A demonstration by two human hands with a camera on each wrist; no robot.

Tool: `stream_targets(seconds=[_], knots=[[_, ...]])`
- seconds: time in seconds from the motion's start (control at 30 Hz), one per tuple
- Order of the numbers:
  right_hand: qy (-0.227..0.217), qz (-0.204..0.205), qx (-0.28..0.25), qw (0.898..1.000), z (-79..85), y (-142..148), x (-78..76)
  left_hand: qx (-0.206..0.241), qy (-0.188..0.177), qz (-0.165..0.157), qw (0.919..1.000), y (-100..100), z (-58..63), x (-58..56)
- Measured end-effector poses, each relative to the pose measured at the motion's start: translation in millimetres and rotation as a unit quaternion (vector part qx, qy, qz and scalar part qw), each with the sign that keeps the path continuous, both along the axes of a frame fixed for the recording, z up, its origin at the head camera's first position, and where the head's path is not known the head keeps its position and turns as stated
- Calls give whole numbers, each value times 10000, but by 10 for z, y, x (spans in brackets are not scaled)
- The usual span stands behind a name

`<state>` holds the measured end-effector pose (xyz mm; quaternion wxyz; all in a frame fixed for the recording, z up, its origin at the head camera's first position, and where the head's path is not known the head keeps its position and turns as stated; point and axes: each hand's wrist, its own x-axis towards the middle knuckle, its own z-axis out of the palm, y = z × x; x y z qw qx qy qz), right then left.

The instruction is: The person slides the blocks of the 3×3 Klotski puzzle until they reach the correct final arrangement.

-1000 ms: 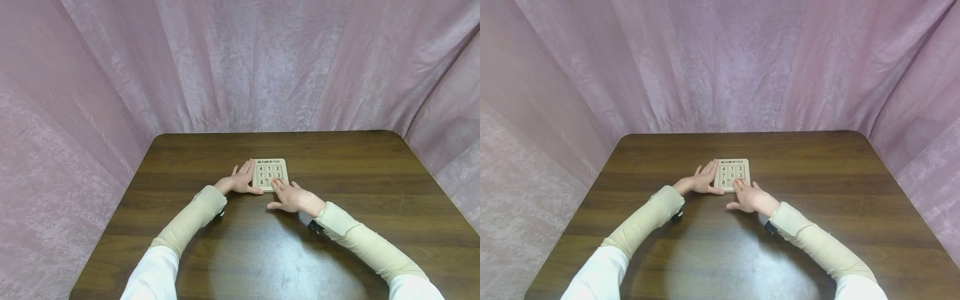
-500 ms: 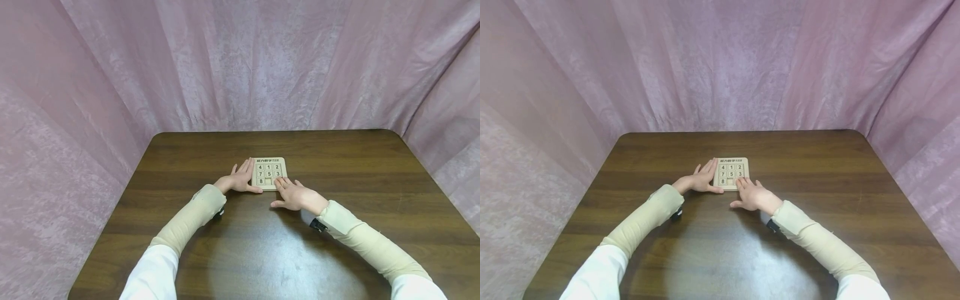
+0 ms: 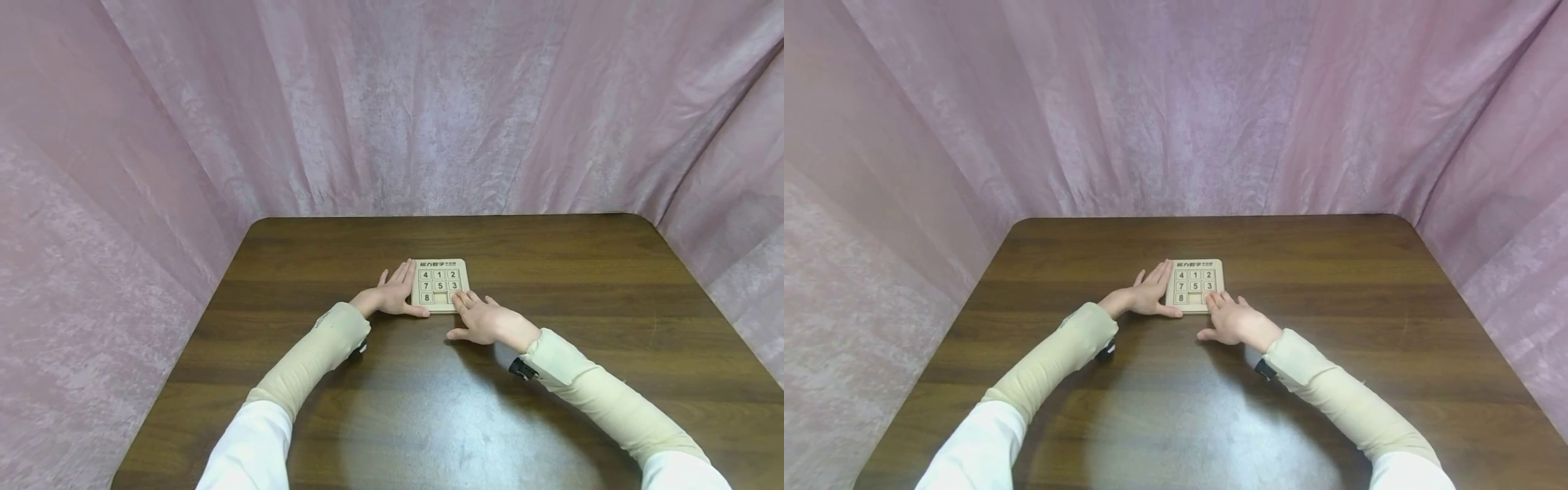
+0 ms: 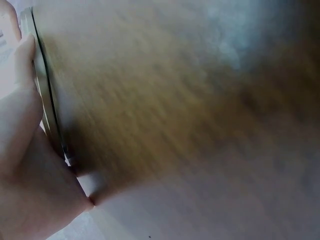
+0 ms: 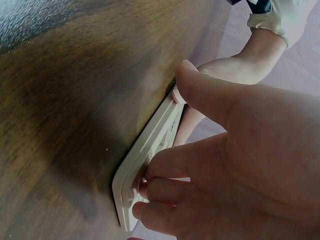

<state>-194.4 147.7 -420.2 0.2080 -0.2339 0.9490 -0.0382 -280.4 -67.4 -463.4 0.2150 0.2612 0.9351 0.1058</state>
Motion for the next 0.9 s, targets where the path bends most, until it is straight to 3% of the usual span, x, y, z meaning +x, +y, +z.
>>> stream_targets(seconds=[0.9], knots=[[178, 292, -130, 9993, -11, -157, 26, -62, -46, -32, 10000, 4, 10, -10]])
